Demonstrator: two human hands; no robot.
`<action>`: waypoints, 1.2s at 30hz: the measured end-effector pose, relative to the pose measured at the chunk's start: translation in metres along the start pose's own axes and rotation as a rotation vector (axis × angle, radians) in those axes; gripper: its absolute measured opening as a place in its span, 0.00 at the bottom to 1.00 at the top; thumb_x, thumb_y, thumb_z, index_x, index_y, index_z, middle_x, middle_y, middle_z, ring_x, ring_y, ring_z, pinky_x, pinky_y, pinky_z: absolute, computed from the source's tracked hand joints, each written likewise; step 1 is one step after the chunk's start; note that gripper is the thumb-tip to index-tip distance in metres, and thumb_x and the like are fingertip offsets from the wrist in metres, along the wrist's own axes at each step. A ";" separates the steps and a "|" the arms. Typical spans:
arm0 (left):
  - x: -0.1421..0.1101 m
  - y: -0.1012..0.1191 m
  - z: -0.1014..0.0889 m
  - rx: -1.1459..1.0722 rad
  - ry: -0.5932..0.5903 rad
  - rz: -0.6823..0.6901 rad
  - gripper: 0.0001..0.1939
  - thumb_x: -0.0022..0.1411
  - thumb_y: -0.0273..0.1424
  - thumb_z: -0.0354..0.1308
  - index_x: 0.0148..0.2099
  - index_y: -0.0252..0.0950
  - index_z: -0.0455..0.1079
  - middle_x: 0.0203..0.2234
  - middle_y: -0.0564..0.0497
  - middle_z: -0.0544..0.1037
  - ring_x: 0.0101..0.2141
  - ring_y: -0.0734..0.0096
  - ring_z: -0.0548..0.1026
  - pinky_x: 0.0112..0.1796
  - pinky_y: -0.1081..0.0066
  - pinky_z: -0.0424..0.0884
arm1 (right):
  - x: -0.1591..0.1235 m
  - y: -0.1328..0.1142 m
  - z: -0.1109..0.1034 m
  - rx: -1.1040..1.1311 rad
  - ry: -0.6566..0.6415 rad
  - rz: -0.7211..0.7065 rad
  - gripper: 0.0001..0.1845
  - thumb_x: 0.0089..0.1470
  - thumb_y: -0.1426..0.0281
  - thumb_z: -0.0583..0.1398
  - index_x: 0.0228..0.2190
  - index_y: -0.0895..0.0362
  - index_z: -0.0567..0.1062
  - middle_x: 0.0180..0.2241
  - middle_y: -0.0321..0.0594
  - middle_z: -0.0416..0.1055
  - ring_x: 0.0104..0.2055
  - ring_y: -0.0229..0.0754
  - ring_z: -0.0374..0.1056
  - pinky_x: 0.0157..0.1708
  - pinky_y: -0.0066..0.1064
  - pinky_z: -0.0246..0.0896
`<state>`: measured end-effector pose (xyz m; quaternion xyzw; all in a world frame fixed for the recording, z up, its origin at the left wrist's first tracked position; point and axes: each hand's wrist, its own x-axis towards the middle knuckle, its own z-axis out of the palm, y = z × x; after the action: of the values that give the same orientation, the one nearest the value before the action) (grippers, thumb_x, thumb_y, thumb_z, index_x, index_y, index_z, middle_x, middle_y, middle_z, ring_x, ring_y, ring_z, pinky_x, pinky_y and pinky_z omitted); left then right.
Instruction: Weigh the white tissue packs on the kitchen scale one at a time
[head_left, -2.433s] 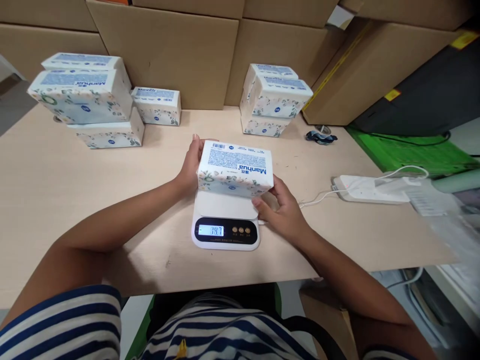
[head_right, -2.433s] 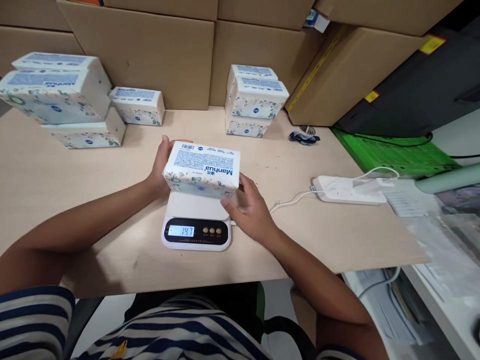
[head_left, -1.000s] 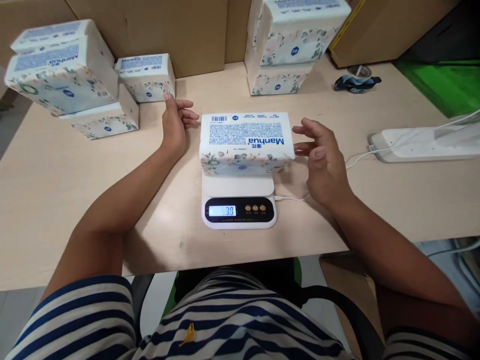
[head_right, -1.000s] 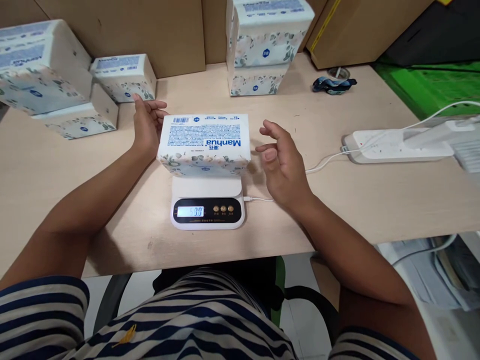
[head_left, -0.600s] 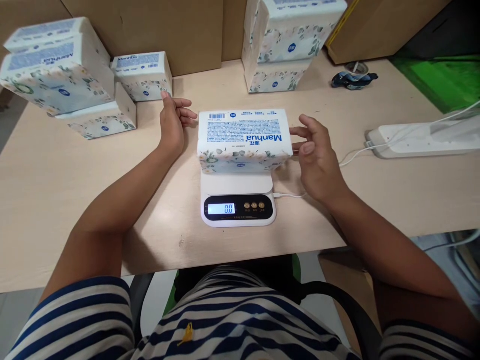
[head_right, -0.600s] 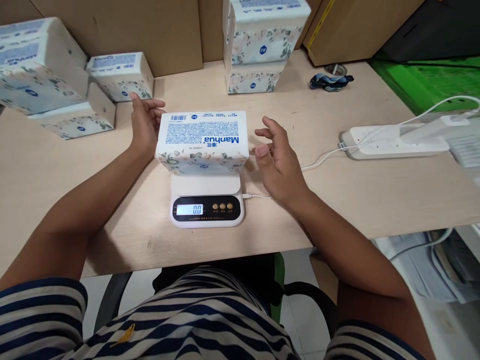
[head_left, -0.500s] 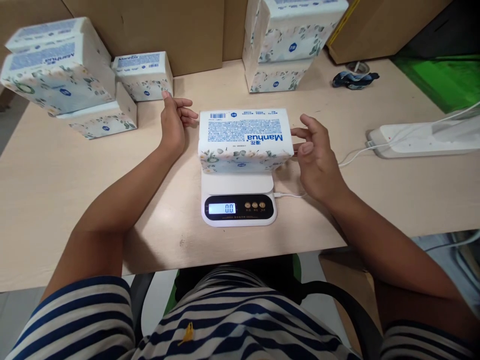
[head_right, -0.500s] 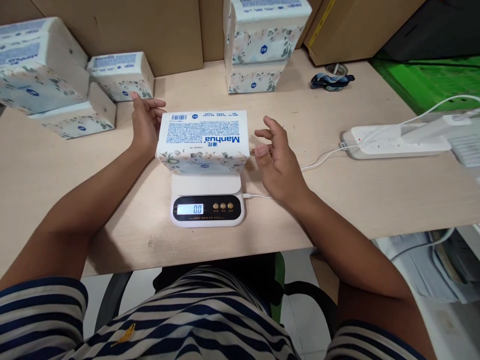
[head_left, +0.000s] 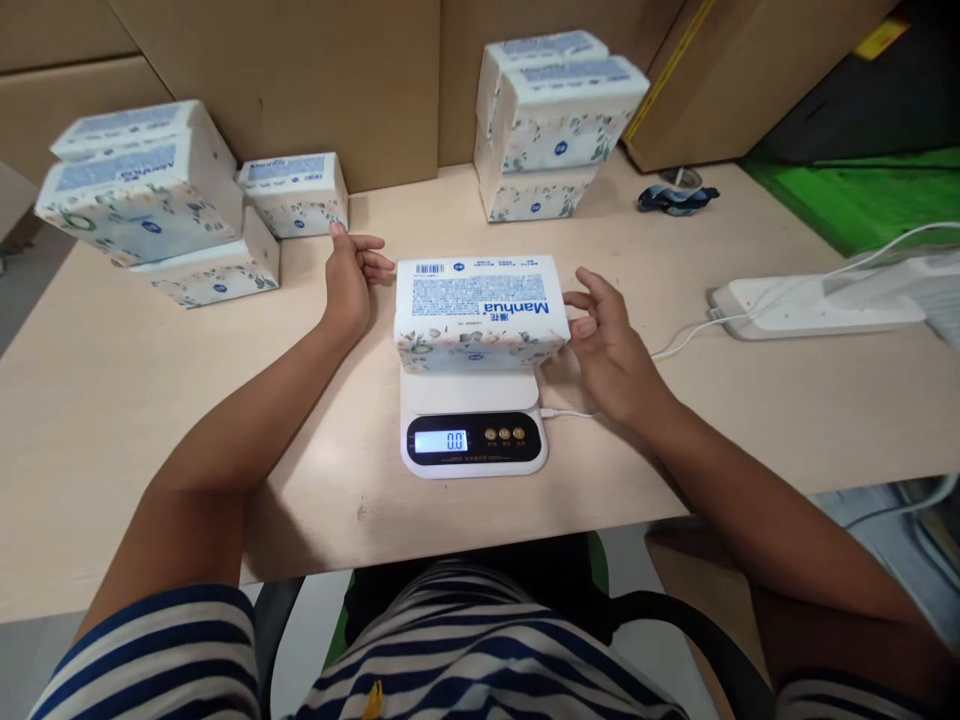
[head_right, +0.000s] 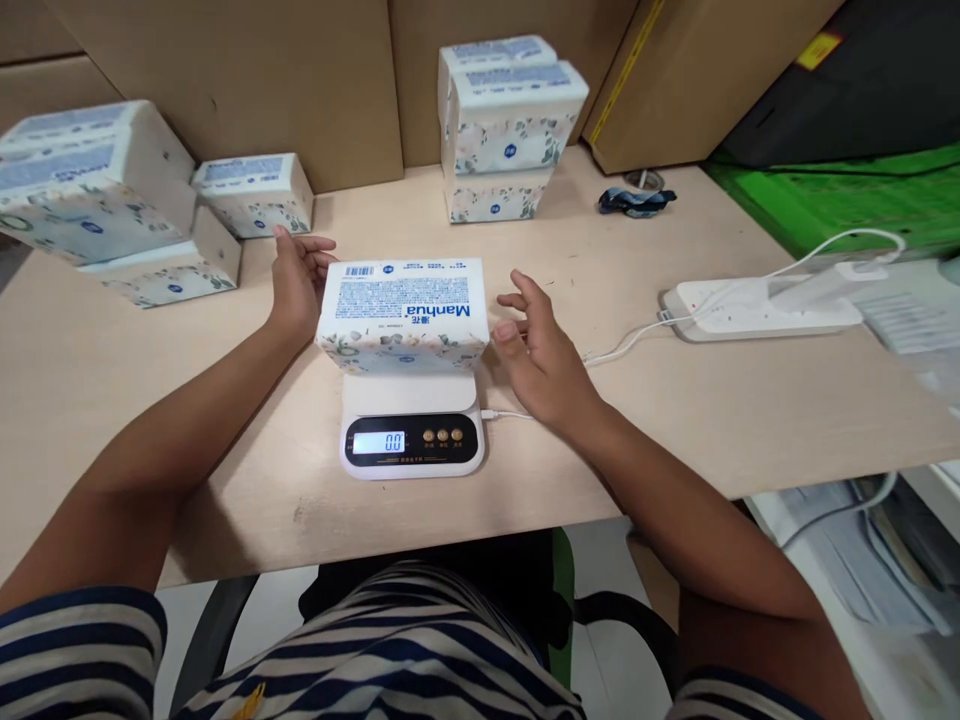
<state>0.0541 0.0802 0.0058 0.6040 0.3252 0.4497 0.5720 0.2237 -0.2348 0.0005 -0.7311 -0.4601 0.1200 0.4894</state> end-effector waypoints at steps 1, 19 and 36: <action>0.000 0.000 -0.001 0.001 -0.001 0.000 0.42 0.71 0.75 0.42 0.36 0.42 0.72 0.22 0.49 0.78 0.25 0.65 0.77 0.30 0.65 0.72 | 0.000 0.000 0.001 0.002 -0.013 0.009 0.54 0.65 0.26 0.51 0.78 0.44 0.60 0.70 0.56 0.71 0.69 0.67 0.73 0.64 0.66 0.77; 0.003 -0.002 -0.002 -0.015 -0.017 0.038 0.45 0.67 0.79 0.38 0.35 0.44 0.70 0.20 0.50 0.74 0.22 0.64 0.73 0.30 0.63 0.68 | 0.005 0.005 0.005 0.063 -0.023 0.030 0.56 0.63 0.26 0.55 0.78 0.43 0.59 0.70 0.58 0.71 0.62 0.65 0.79 0.67 0.72 0.71; -0.009 0.006 0.003 0.009 -0.013 0.034 0.41 0.71 0.75 0.45 0.35 0.42 0.72 0.21 0.50 0.75 0.25 0.65 0.76 0.32 0.64 0.72 | 0.002 0.004 0.003 0.023 -0.026 0.014 0.55 0.64 0.26 0.53 0.79 0.43 0.58 0.70 0.57 0.71 0.64 0.65 0.78 0.64 0.67 0.75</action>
<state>0.0525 0.0703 0.0107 0.6150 0.3131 0.4538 0.5637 0.2254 -0.2316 -0.0036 -0.7271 -0.4598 0.1380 0.4909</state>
